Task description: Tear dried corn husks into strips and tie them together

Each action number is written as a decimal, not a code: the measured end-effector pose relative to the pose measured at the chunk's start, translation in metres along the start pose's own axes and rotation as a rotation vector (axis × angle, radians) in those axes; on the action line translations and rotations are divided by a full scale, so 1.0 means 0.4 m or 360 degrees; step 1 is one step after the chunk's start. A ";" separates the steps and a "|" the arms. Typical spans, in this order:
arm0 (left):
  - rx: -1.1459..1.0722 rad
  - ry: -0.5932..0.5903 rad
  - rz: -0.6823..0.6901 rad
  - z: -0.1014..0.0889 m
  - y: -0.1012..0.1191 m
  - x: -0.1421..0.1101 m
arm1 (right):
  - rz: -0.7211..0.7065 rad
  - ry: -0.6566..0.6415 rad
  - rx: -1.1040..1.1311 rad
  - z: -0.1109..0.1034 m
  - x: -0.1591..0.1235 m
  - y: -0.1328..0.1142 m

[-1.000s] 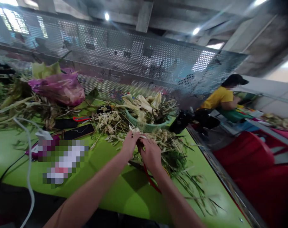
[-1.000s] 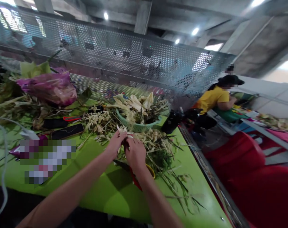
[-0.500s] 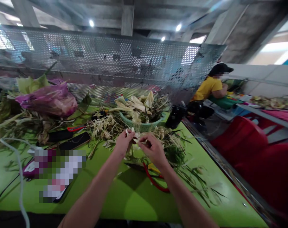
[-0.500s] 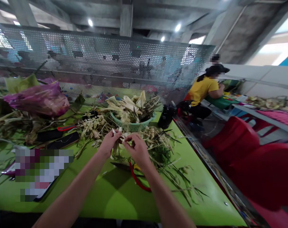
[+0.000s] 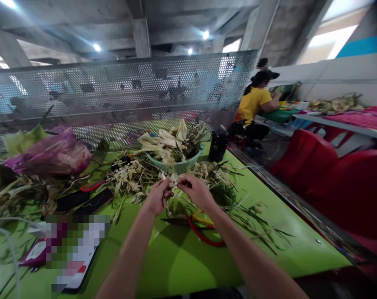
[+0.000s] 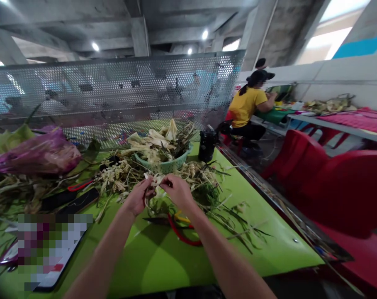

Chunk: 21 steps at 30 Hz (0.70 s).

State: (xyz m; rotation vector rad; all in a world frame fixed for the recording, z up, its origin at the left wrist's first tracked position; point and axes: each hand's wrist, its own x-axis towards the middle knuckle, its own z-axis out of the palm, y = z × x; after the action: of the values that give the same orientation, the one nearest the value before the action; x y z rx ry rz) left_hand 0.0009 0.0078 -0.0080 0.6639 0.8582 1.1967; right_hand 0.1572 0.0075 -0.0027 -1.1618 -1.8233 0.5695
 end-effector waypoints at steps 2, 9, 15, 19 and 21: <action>0.0023 0.0048 -0.0005 -0.004 0.002 0.002 | 0.0037 0.0016 -0.0020 -0.007 0.002 0.003; 0.0385 -0.0089 0.0194 -0.013 -0.005 0.009 | 0.0226 -0.0141 0.0470 -0.022 0.007 -0.001; 0.0667 -0.0340 0.0178 0.003 -0.020 -0.007 | 0.0398 -0.0056 0.1058 -0.012 0.011 0.000; 0.0723 -0.0385 0.0143 0.007 -0.022 -0.014 | 0.0381 0.0153 0.0976 -0.005 0.017 0.021; 0.0756 -0.0367 0.0121 0.004 -0.024 -0.011 | 0.0374 0.0237 0.0907 -0.001 0.019 0.034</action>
State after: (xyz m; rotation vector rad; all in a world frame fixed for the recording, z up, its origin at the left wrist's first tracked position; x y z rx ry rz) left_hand 0.0068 0.0013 -0.0140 1.2052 0.9337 0.9619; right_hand 0.1628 0.0205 -0.0094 -0.9908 -1.2804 1.0298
